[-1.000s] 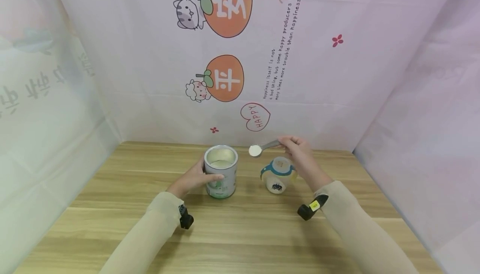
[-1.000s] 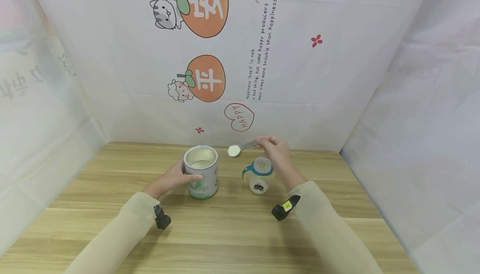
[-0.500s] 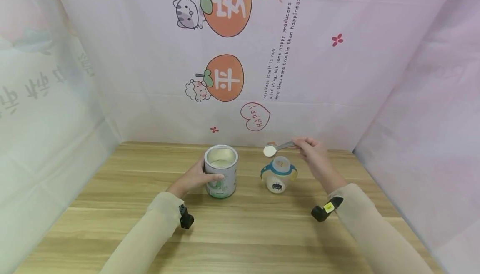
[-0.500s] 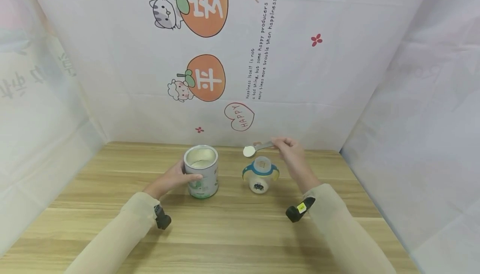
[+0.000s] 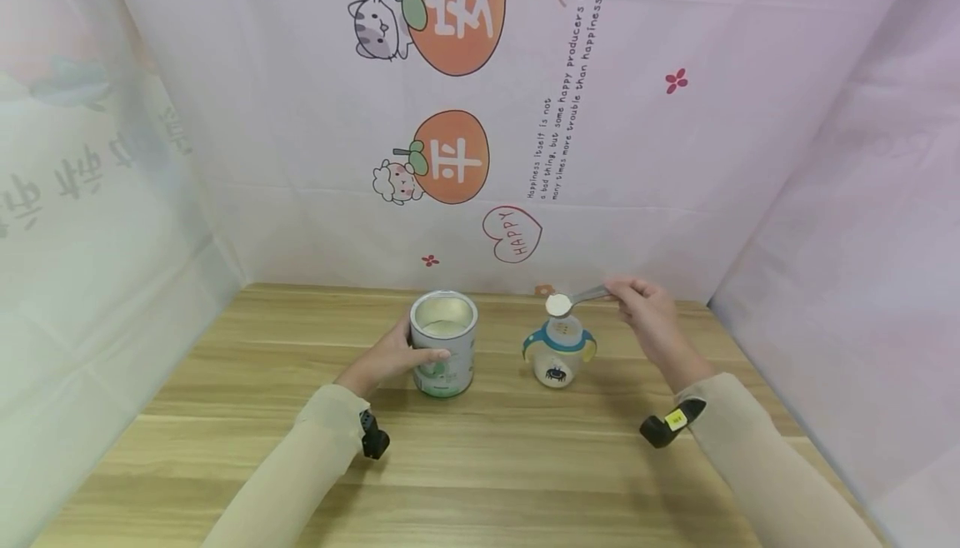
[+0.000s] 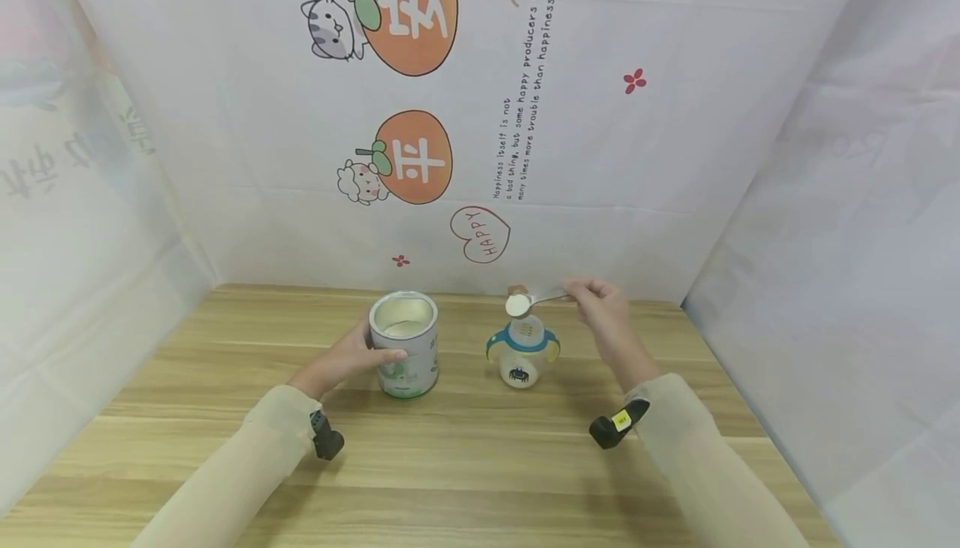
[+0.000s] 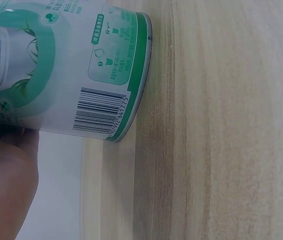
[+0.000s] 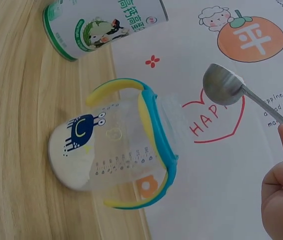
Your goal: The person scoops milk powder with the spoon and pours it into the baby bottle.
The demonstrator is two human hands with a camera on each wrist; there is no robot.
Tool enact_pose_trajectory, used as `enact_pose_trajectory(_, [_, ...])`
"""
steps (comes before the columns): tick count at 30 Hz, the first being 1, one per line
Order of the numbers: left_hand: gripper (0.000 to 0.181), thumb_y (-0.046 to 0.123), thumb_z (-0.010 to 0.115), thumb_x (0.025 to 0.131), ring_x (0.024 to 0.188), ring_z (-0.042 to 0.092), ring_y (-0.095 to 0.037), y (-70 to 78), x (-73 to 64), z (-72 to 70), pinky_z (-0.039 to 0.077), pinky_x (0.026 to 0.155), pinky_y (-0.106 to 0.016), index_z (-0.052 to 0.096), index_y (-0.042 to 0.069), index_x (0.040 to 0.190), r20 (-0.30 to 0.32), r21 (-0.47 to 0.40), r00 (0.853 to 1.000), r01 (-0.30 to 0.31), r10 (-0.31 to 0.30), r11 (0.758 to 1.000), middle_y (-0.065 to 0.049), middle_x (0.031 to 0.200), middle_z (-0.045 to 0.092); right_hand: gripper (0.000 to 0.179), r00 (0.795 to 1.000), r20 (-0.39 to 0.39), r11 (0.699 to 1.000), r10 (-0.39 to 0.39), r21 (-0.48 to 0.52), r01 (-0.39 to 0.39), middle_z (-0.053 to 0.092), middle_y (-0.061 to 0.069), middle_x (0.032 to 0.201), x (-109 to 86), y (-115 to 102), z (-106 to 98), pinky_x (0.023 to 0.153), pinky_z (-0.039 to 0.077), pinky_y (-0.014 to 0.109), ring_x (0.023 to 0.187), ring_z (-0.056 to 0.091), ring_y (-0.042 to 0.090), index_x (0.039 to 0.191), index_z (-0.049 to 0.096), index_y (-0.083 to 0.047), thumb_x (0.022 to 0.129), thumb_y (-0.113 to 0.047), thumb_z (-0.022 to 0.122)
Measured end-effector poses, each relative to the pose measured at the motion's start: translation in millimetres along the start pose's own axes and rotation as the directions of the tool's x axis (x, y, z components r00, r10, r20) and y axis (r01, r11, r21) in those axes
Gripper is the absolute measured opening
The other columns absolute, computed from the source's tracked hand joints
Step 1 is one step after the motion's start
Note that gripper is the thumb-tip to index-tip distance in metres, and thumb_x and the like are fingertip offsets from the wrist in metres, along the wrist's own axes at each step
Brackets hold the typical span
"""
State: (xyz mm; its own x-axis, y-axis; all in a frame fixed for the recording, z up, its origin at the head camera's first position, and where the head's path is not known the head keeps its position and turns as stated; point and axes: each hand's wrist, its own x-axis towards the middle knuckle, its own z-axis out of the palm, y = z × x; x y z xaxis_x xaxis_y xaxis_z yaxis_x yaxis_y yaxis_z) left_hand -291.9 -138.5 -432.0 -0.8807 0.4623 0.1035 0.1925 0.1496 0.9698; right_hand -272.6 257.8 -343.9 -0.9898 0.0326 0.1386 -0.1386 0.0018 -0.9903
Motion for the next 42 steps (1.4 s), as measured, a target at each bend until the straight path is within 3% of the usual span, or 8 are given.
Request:
enact_pose_trajectory(9, [0.095,0.025,0.083,0.085,0.141,0.036,-0.035,-2.1,1.9,0.1,0.027,0.112,-0.064,0.02,0.034,0.156,0.004,0.013,1.0,-0.015,0.015,1.0,-0.009,0.152,0.041,0.012,1.0,-0.003,0.996,-0.03,-0.083,0.029,0.065,-0.006,0.086,-3.0,6,-11,0.061,0.039,0.019,0.06,0.038,0.005,0.096,0.07,-0.011,0.099,-0.022,0.066])
enact_pose_trajectory(14, [0.094,0.025,0.083,0.085,0.141,0.035,-0.035,-2.4,1.5,0.0,0.027,0.112,-0.063,0.021,0.034,0.156,-0.003,0.008,1.0,-0.013,0.013,1.0,-0.013,0.153,0.039,0.027,0.998,-0.026,0.985,-0.056,-0.165,0.051,0.066,-0.008,0.086,-4.7,7,-15,0.07,0.042,0.022,0.058,0.038,0.005,0.106,0.066,0.0,0.099,-0.026,0.065])
enact_pose_trajectory(20, [0.094,0.027,0.084,0.084,0.141,0.036,-0.034,-3.9,1.4,-0.3,0.027,0.112,-0.062,0.022,0.037,0.155,-0.013,-0.004,1.0,0.0,0.0,1.0,-0.011,0.153,0.04,0.029,0.996,-0.034,0.963,-0.086,-0.259,0.074,0.068,-0.003,0.09,-6.6,10,-19,0.072,0.044,0.024,0.061,0.042,0.006,0.102,0.067,-0.005,0.098,-0.034,0.066])
enact_pose_trajectory(31, [0.095,0.025,0.083,0.085,0.142,0.035,-0.036,-3.6,1.1,0.3,0.026,0.113,-0.061,0.021,0.033,0.156,-0.013,-0.005,1.0,-0.009,0.009,1.0,-0.016,0.153,0.039,0.042,0.985,-0.081,0.886,-0.149,-0.454,0.097,0.068,-0.006,0.086,-10.0,11,-14,0.069,0.044,0.025,0.081,0.052,0.012,0.106,0.069,0.0,0.097,-0.041,0.066])
enact_pose_trajectory(36, [0.095,0.024,0.083,0.085,0.142,0.034,-0.036,-2.7,0.6,0.8,0.025,0.113,-0.062,0.021,0.035,0.156,-0.011,-0.011,1.0,-0.009,0.008,1.0,-0.016,0.153,0.038,0.04,0.976,-0.056,0.845,-0.21,-0.513,0.152,0.068,-0.005,0.084,-12.3,12,-12,0.062,0.042,0.026,0.076,0.051,0.014,0.105,0.071,-0.002,0.097,-0.041,0.066])
enact_pose_trajectory(42, [0.095,0.024,0.082,0.085,0.142,0.034,-0.036,-2.1,0.2,1.2,0.024,0.113,-0.062,0.02,0.035,0.156,-0.006,-0.016,1.0,-0.01,0.01,1.0,-0.017,0.153,0.038,0.028,0.933,0.006,0.754,-0.36,-0.587,0.294,0.071,0.005,0.084,-12.8,19,-9,0.054,0.043,0.022,0.067,0.053,0.015,0.097,0.073,-0.006,0.097,-0.033,0.068])
